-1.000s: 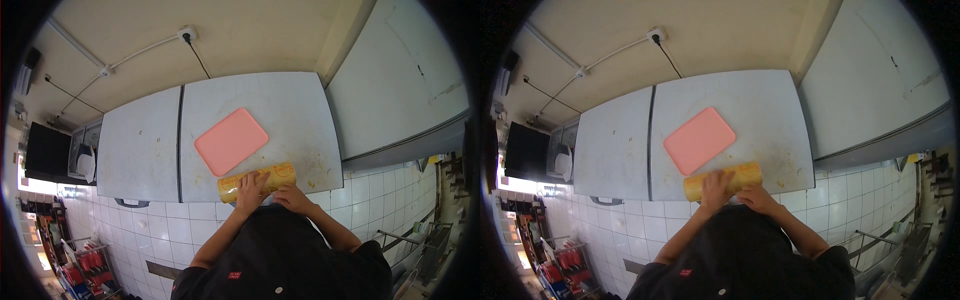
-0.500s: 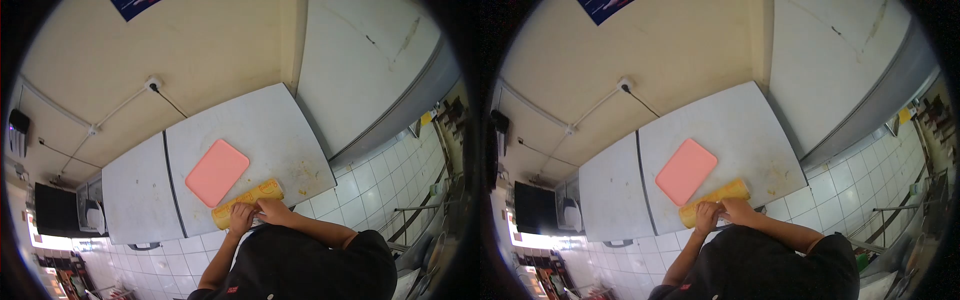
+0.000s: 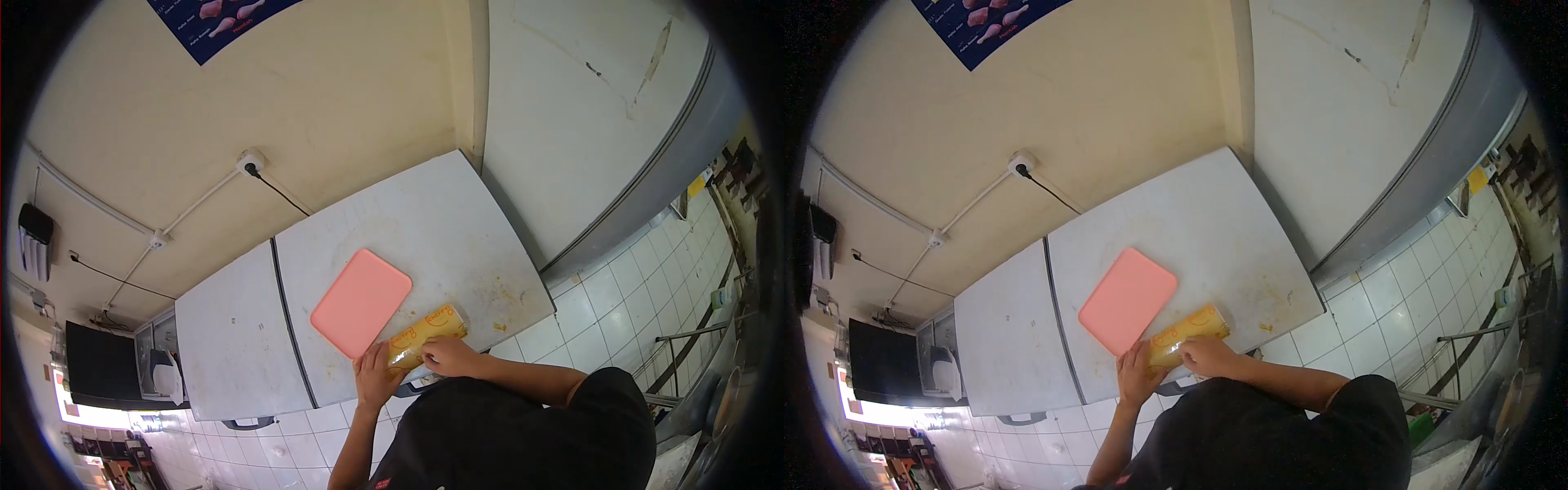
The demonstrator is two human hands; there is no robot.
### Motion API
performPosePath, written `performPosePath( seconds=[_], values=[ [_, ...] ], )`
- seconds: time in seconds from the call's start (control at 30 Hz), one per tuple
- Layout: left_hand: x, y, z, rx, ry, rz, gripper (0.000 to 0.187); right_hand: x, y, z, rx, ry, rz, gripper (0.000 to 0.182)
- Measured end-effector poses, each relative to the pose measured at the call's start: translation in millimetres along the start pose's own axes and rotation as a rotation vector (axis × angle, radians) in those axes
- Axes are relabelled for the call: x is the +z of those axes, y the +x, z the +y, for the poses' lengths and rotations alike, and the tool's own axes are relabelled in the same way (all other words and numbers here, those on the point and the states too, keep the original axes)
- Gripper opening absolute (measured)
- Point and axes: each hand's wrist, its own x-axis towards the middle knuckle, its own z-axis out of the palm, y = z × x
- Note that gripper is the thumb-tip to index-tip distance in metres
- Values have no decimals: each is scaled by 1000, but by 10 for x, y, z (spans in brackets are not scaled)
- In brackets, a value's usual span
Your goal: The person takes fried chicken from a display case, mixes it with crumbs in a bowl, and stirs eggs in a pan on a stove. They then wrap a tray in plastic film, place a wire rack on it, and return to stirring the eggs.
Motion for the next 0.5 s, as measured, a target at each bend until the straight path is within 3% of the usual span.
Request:
performPosePath(
  seconds=[0.07,0.17,0.33,0.5],
  values=[
    [65,-49,11,17,7,-51,80,87,90,-55,229,-112,-70,23],
    [70,-75,96,-91,-26,-103,81,50,221,-318,303,-313,-174,25],
    [85,-95,233,-213,109,-147,93,127,142,-258,265,-336,-144,31],
    [69,12,84,-103,86,-247,98,219,215,-135,340,-379,-115,25]
  ],
)
